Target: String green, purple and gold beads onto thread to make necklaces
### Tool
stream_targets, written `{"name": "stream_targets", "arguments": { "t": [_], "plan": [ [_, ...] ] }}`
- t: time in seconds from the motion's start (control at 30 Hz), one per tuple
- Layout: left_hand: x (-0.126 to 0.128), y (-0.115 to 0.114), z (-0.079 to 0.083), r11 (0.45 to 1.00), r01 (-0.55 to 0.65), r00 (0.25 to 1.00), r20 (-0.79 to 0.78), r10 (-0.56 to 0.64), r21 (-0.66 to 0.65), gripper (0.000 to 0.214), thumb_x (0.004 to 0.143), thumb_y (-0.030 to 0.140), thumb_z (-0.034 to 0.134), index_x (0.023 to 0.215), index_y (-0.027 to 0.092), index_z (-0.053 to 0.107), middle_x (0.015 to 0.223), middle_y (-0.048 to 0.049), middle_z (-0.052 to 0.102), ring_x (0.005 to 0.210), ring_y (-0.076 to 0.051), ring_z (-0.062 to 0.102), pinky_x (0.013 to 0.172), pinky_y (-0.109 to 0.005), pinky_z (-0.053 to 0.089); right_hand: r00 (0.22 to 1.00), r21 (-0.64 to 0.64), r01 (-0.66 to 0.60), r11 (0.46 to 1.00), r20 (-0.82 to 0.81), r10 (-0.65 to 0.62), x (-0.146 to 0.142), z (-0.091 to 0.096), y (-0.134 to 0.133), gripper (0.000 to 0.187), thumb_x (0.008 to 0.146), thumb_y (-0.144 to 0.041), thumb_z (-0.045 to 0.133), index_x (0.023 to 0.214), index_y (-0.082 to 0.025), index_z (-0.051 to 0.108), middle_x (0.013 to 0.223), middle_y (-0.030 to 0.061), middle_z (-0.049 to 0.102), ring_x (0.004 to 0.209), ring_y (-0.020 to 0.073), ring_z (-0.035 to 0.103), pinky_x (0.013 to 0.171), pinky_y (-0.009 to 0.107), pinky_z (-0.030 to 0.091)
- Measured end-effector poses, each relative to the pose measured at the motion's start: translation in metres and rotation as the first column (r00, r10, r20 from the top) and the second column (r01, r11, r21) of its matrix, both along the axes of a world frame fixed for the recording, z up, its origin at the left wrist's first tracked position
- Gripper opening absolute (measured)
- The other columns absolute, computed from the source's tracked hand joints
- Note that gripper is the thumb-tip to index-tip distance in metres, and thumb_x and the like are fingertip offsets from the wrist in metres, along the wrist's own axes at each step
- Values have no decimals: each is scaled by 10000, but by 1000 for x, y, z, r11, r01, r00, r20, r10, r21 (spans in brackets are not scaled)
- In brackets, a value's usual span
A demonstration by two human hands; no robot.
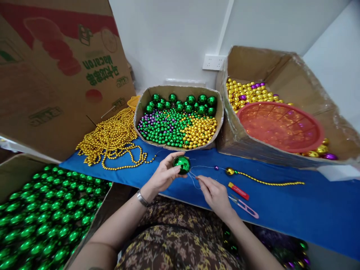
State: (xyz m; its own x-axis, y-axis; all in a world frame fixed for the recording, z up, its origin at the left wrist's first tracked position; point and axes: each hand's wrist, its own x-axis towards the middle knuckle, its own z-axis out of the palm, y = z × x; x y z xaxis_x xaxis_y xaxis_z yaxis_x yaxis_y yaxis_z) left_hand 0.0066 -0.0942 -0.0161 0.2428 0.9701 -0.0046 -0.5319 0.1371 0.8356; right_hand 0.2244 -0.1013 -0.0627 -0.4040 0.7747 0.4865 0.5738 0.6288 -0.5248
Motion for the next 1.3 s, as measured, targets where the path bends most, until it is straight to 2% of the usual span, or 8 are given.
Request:
{"name": "stream_targets", "arguments": {
  "t": [0.23,0.5,0.73,1.1,1.3],
  "plan": [
    [1,0,-3,999,18,998,55,-16,-36,459,790,302,715,1223,230,582,1153,-113,606,885,-218,665,677,-295,579,997,-35,-40,999,-62,38,-1,0,-2,216,961,-232,471,1076,-196,651,931,56,736,812,167,703,727,270,554],
    [2,-3,-1,999,-36,999,-34,36,20,493,750,274,753,1216,253,595,1159,-97,603,890,-208,644,689,-319,591,997,-41,-27,999,-76,24,-3,-4,-3,202,964,-211,466,1067,-200,640,948,50,734,822,163,702,730,269,547],
    [2,-3,-4,1000,-12,999,40,12,-4,463,785,260,716,1229,256,586,1188,-103,600,906,-208,650,692,-303,584,995,-69,-24,997,-100,17,-4,-3,-4,211,965,-227,461,1070,-205,643,964,58,736,862,172,707,761,273,557],
    [3,-5,-2,999,-38,999,11,38,-3,504,764,271,733,1239,244,566,1226,-118,588,914,-219,647,687,-299,577,996,-75,-13,997,-90,6,-6,-4,-4,236,967,-248,446,1061,-203,658,954,62,741,850,173,713,759,267,567],
    [8,-7,3,997,-61,995,-76,65,55,517,737,279,756,1222,243,580,1244,-108,585,943,-226,627,691,-313,579,995,-107,-29,994,-94,18,-6,0,-3,245,970,-254,436,1079,-210,651,954,67,739,836,179,711,734,277,567]
  ]
}}
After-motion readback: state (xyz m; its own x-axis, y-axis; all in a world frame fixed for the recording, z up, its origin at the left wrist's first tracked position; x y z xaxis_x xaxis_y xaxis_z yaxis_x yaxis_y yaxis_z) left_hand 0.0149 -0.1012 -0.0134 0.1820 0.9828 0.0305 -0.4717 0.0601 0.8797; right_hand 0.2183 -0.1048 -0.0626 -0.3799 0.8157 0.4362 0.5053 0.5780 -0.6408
